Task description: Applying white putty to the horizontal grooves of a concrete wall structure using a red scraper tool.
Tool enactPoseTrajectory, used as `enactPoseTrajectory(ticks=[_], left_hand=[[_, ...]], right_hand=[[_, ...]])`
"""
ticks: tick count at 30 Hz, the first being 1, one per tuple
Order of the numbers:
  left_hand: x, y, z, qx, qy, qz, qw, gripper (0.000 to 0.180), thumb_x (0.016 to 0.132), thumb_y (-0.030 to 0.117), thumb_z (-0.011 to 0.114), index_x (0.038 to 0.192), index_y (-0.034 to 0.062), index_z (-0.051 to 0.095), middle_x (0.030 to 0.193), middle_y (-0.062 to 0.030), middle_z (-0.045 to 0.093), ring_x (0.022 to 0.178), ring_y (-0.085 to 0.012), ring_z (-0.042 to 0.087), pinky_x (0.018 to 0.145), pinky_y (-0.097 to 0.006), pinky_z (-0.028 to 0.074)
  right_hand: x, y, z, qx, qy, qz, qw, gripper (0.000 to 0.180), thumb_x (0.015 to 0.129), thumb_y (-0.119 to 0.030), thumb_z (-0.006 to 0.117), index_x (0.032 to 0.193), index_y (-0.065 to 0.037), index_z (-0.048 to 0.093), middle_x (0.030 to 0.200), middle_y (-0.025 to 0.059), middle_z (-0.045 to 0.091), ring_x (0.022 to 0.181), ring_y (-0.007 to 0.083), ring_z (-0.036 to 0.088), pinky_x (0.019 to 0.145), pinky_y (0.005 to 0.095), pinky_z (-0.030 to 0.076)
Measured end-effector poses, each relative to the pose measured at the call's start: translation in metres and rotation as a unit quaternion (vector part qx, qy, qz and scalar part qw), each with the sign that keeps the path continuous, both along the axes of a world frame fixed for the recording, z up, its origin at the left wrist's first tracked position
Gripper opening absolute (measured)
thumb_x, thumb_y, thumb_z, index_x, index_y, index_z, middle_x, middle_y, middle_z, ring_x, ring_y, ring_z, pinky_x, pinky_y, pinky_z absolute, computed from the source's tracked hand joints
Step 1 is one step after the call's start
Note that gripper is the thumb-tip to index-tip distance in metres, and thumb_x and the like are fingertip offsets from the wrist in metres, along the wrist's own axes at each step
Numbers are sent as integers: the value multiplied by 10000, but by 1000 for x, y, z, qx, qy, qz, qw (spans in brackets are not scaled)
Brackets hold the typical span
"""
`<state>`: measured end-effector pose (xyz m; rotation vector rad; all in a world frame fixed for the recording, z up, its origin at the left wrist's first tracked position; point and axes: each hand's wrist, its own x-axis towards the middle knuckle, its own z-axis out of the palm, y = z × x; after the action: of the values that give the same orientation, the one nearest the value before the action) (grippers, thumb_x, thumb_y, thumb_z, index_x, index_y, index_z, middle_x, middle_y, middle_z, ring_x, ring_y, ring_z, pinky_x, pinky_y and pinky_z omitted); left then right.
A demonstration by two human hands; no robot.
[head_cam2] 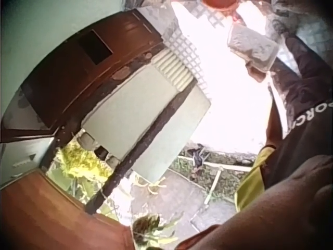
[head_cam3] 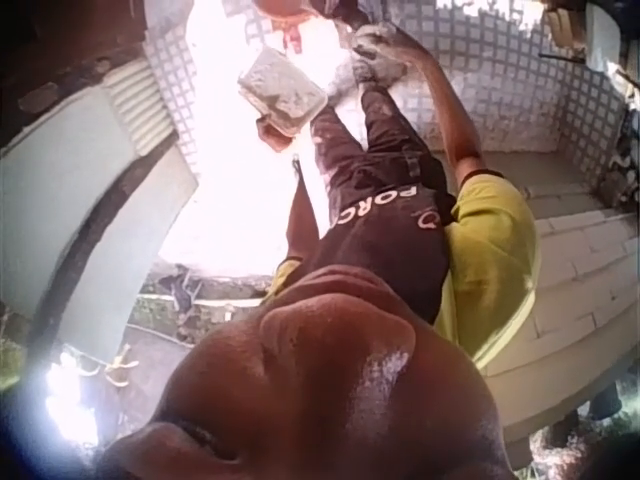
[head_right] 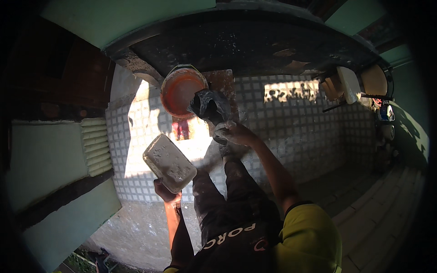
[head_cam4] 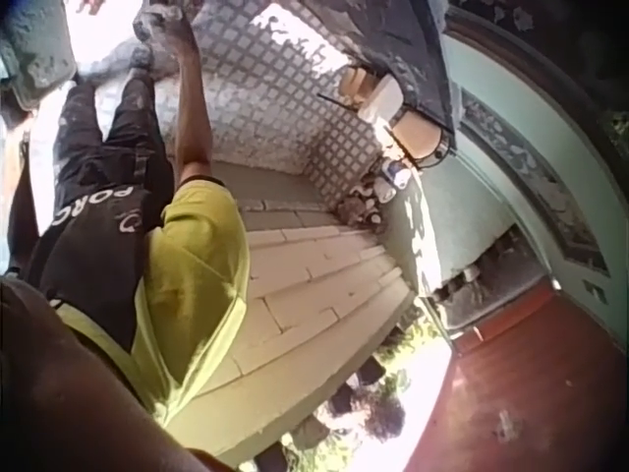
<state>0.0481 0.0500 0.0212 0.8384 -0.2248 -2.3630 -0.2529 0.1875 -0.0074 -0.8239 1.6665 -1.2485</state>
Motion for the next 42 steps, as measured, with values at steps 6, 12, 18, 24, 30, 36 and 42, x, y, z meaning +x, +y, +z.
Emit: enactPoseTrajectory(ticks=[6,12,18,24,30,36,42], left_hand=[[-4,1,-8,-11,-5,-12,1000,467,772,219,463,1198,32,510,1116,-112,607,1008,-282,590,866,-392,485],[2,3,-5,3,-30,-2,1000,467,766,195,469,1200,27,506,1122,-121,604,1007,-294,592,859,-396,494],[10,4,-7,17,-23,-6,1000,458,770,253,464,1138,-7,548,1082,-154,627,965,-305,616,868,-415,502],[1,4,4,4,-34,3,999,460,775,257,463,1148,-2,540,1096,-148,620,993,-298,605,863,-414,506],[0,-1,14,-15,-65,4,998,464,776,264,465,1155,6,534,1091,-141,617,972,-299,609,855,-411,507],[2,-2,24,-19,-67,6,998,467,776,267,458,1156,6,536,1092,-141,615,973,-300,605,853,-422,500],[5,0,21,-1,-55,21,998,482,767,275,453,1152,-3,536,1083,-142,618,973,-301,605,855,-425,499]], right_hand=[[11,-2,-77,134,122,98,979,235,761,-108,606,977,-15,604,883,181,637,826,282,622,754,373,488],[19,-3,-151,232,217,131,939,550,685,-219,692,1197,-64,561,997,231,623,935,355,608,838,409,485],[16,-22,-137,154,292,-23,944,931,597,-167,781,1394,-73,310,1063,259,595,1023,382,573,880,419,472],[-9,-23,-151,20,213,-306,928,747,635,-235,803,1238,19,440,1122,196,585,1038,284,580,847,362,487],[6,-24,-146,-89,93,-345,930,748,717,-46,757,1333,-6,334,1207,124,532,1054,199,541,856,323,483],[15,-29,-58,-185,-36,-324,927,978,731,-2,732,1446,-23,65,1408,212,326,1317,242,314,1045,339,325],[3,-32,-19,-145,48,-338,929,969,713,-76,771,1428,5,123,1391,210,361,1254,253,406,988,351,395]])
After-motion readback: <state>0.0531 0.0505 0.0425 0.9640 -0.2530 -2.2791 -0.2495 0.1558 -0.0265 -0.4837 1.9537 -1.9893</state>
